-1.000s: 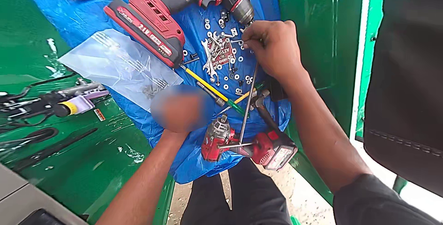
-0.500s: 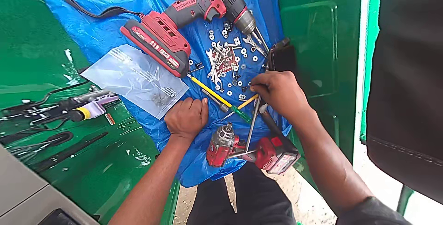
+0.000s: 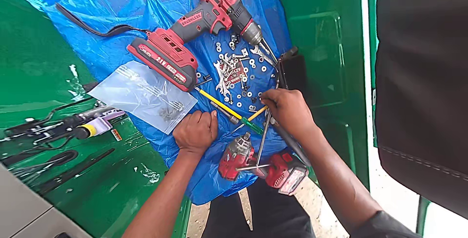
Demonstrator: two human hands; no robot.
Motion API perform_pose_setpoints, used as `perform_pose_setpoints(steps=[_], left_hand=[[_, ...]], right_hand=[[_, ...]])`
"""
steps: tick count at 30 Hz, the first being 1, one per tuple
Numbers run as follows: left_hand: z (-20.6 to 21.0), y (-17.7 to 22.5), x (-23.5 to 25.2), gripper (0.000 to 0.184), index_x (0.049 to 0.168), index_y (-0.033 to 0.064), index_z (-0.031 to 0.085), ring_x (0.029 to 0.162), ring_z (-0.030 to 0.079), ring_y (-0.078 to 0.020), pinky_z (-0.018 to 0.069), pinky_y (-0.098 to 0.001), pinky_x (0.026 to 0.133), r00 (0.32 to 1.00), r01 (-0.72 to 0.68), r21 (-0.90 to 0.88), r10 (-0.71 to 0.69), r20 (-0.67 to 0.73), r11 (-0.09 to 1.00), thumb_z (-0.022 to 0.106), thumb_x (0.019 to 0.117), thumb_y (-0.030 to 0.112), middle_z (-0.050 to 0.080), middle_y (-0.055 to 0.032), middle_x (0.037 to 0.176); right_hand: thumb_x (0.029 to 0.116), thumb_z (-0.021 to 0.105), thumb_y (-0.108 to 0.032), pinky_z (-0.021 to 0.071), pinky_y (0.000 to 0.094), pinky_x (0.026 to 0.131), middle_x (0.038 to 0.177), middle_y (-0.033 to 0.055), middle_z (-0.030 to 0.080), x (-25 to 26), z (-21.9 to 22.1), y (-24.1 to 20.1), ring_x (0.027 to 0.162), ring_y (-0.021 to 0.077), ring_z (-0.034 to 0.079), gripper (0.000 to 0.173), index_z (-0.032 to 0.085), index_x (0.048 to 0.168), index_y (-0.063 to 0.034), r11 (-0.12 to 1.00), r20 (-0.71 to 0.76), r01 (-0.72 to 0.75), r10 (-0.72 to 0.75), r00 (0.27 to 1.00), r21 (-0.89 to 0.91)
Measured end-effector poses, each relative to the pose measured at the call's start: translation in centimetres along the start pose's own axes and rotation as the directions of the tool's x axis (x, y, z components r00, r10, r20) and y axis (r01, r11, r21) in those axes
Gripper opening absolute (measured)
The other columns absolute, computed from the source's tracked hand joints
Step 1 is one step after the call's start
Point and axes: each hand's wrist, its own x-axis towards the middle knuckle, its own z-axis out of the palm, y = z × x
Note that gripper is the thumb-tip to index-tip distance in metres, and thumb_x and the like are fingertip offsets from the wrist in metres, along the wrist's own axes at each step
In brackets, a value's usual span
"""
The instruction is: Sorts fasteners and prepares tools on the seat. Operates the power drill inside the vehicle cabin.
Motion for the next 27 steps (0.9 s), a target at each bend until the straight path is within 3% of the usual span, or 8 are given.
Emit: perform_pose_setpoints(steps=[7,15,20,22,24,27], left_hand=[[-0.1,0.0,-0.1,0.052,0.062,0.0106,0.047,0.058,0.060,-0.0284,0.0410,-0.0423,0.047,1.000,-0.007,0.010,0.007,0.001,1.000,0.039,0.1051,0.038,0.053,-0.0088,0.062],[-0.2,0.1,-0.1,0.051,0.063,0.0109,0.048,0.059,0.060,-0.0280,0.0409,-0.0415,0.047,1.000,-0.005,0.019,0.005,0.003,1.000,0.038,0.1052,0.038,0.053,-0.0088,0.063],[-0.2,0.0,-0.1,0.051,0.062,0.0108,0.048,0.059,0.060,-0.0282,0.0415,-0.0413,0.048,1.000,-0.007,0.011,0.007,-0.009,1.000,0.039,0.1051,0.037,0.053,-0.0086,0.063],[-0.2,0.1,-0.1,0.050,0.063,0.0109,0.049,0.060,0.060,-0.0278,0.0423,-0.0412,0.048,1.000,-0.003,0.006,0.003,-0.007,1.000,0.040,0.1047,0.037,0.054,-0.0086,0.063],[-0.1,0.0,0.0,0.050,0.063,0.0108,0.050,0.060,0.061,-0.0280,0.0425,-0.0414,0.047,1.000,-0.003,0.005,0.003,-0.009,1.000,0.041,0.1043,0.037,0.055,-0.0089,0.064],[-0.1,0.0,0.0,0.050,0.063,0.0109,0.050,0.060,0.061,-0.0277,0.0423,-0.0413,0.047,1.000,-0.003,0.010,0.003,-0.015,1.000,0.041,0.1042,0.037,0.055,-0.0083,0.063]], right_hand=[[0.1016,0.064,-0.021,0.0595,0.0438,0.077,0.097,0.0029,0.074,0.3,0.3,0.0,0.088,0.0200,0.072,0.015,0.076,0.109,-0.0161,1.000,0.046,-0.016,0.015,0.999,0.022],[0.0988,0.067,-0.016,0.0592,0.0441,0.076,0.104,0.0054,0.073,1.1,-0.2,-1.3,0.089,0.0222,0.071,0.013,0.076,0.108,-0.0139,0.999,-0.049,0.012,-0.009,0.999,0.053],[0.1010,0.065,-0.027,0.0577,0.0467,0.080,0.105,0.0080,0.070,3.0,0.3,-3.0,0.095,0.0259,0.070,0.020,0.074,0.113,-0.0130,1.000,0.008,0.005,-0.005,1.000,0.011],[0.1004,0.065,-0.028,0.0572,0.0428,0.085,0.109,0.0058,0.069,4.0,1.6,-3.8,0.105,0.0245,0.067,0.023,0.074,0.118,-0.0160,0.996,-0.050,0.078,-0.076,0.996,0.031],[0.1005,0.065,-0.029,0.0553,0.0401,0.092,0.125,0.0028,0.067,5.0,3.0,-4.7,0.115,0.0236,0.063,0.028,0.072,0.127,-0.0218,0.979,-0.111,0.188,-0.178,0.978,0.083],[0.1023,0.062,-0.034,0.0503,0.0441,0.090,0.135,0.0008,0.062,5.7,3.8,-5.3,0.117,0.0265,0.057,0.029,0.071,0.129,-0.0315,0.968,-0.112,0.247,-0.240,0.964,0.052]])
